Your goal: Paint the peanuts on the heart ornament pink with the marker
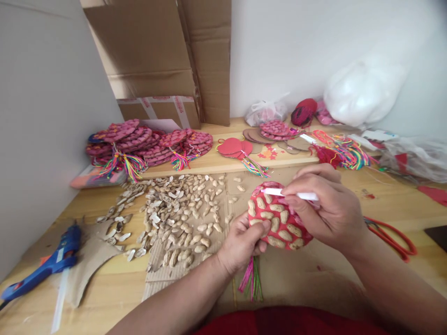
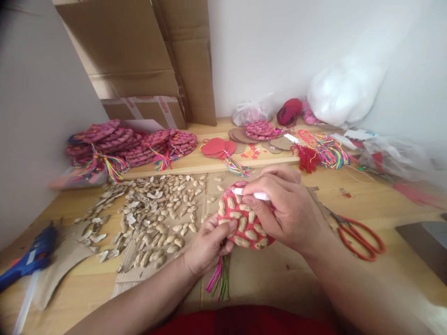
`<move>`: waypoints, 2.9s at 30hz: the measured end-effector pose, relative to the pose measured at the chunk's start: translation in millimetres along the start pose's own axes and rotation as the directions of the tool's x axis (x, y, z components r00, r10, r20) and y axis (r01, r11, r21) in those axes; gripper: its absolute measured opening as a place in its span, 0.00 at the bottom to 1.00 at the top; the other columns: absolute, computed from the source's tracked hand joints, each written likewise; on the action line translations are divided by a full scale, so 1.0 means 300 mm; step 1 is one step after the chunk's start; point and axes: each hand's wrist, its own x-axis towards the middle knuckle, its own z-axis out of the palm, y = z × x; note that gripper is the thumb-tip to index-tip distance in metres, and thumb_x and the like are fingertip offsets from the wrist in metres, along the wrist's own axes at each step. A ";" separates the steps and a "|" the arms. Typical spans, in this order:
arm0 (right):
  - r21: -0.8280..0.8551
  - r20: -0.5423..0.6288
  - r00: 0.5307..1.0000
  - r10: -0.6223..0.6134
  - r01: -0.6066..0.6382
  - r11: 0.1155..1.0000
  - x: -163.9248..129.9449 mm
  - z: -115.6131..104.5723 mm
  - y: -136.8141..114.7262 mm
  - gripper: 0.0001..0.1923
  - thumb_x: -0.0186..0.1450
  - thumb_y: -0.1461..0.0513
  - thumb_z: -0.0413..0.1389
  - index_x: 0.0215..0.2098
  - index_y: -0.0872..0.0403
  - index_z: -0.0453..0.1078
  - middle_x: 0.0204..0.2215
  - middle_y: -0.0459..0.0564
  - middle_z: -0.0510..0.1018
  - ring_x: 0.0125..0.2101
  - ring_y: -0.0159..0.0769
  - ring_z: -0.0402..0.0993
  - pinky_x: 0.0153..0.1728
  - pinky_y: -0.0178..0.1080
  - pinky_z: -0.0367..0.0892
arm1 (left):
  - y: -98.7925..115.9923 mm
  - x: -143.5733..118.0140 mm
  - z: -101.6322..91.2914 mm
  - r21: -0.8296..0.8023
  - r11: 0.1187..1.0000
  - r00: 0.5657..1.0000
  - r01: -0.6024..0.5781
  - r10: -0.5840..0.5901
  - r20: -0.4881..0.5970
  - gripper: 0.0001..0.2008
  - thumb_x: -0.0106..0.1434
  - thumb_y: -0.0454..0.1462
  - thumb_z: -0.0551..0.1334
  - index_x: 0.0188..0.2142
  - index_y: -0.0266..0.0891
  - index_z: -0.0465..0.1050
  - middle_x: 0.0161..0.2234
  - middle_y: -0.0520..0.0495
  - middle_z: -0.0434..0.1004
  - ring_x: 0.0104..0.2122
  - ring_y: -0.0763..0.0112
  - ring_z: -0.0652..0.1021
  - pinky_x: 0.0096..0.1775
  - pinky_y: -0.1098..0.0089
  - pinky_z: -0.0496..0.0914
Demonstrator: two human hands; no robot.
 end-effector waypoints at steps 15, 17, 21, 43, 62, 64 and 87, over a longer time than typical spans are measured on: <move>-0.018 0.073 0.997 -0.003 0.004 1.000 -0.003 -0.006 -0.022 0.08 0.65 0.64 0.59 0.41 0.45 0.72 0.34 0.46 0.80 0.43 0.44 0.75 0.46 0.49 0.69 | 0.012 -0.003 0.017 0.082 0.996 0.999 -0.029 0.032 -0.024 0.19 0.56 0.49 0.71 0.30 0.39 0.67 0.18 0.59 0.66 0.15 0.82 0.63 0.17 0.78 0.53; -0.023 0.074 0.997 -0.021 0.022 0.999 -0.005 -0.004 -0.021 0.08 0.65 0.64 0.59 0.42 0.45 0.72 0.34 0.45 0.80 0.43 0.44 0.75 0.46 0.49 0.69 | 0.013 -0.003 0.018 0.083 0.996 0.999 -0.037 0.040 -0.031 0.19 0.56 0.49 0.71 0.30 0.39 0.67 0.18 0.59 0.66 0.15 0.82 0.63 0.18 0.77 0.54; -0.035 0.074 0.997 -0.023 0.025 0.999 -0.006 -0.001 -0.017 0.08 0.66 0.64 0.59 0.42 0.46 0.71 0.34 0.46 0.80 0.43 0.45 0.74 0.46 0.50 0.68 | 0.013 -0.002 0.020 0.088 0.995 0.998 -0.049 0.052 -0.040 0.18 0.56 0.48 0.71 0.29 0.39 0.68 0.17 0.59 0.66 0.15 0.81 0.63 0.19 0.77 0.55; -0.086 0.074 0.997 -0.018 0.025 0.996 0.000 -0.002 -0.034 0.08 0.65 0.65 0.60 0.40 0.44 0.72 0.32 0.47 0.81 0.42 0.47 0.77 0.45 0.52 0.69 | 0.022 0.000 0.022 0.111 0.991 0.997 -0.069 0.071 -0.013 0.16 0.57 0.47 0.70 0.29 0.40 0.68 0.18 0.59 0.66 0.16 0.80 0.63 0.19 0.76 0.57; -0.125 0.093 0.988 -0.127 0.138 0.982 0.003 0.006 -0.021 0.09 0.64 0.64 0.60 0.42 0.46 0.70 0.34 0.46 0.81 0.42 0.45 0.75 0.45 0.50 0.67 | 0.017 0.004 0.020 0.074 0.997 0.999 -0.026 0.028 -0.024 0.19 0.56 0.49 0.71 0.28 0.40 0.67 0.18 0.59 0.66 0.15 0.82 0.63 0.18 0.76 0.55; -0.145 0.094 0.989 -0.113 0.126 0.981 0.003 0.005 -0.025 0.09 0.64 0.64 0.60 0.42 0.46 0.70 0.33 0.46 0.81 0.42 0.47 0.75 0.45 0.51 0.68 | 0.016 0.004 0.019 0.062 0.998 0.999 -0.021 0.023 -0.035 0.19 0.55 0.49 0.71 0.27 0.39 0.67 0.18 0.58 0.66 0.15 0.82 0.63 0.18 0.77 0.54; -0.127 0.089 0.989 -0.115 0.126 0.984 -0.003 0.015 -0.022 0.07 0.66 0.62 0.60 0.42 0.46 0.72 0.34 0.46 0.81 0.44 0.44 0.74 0.47 0.48 0.65 | 0.009 0.011 0.016 0.044 0.999 0.999 -0.017 0.018 -0.033 0.18 0.56 0.48 0.71 0.27 0.39 0.68 0.18 0.59 0.65 0.16 0.81 0.63 0.20 0.75 0.57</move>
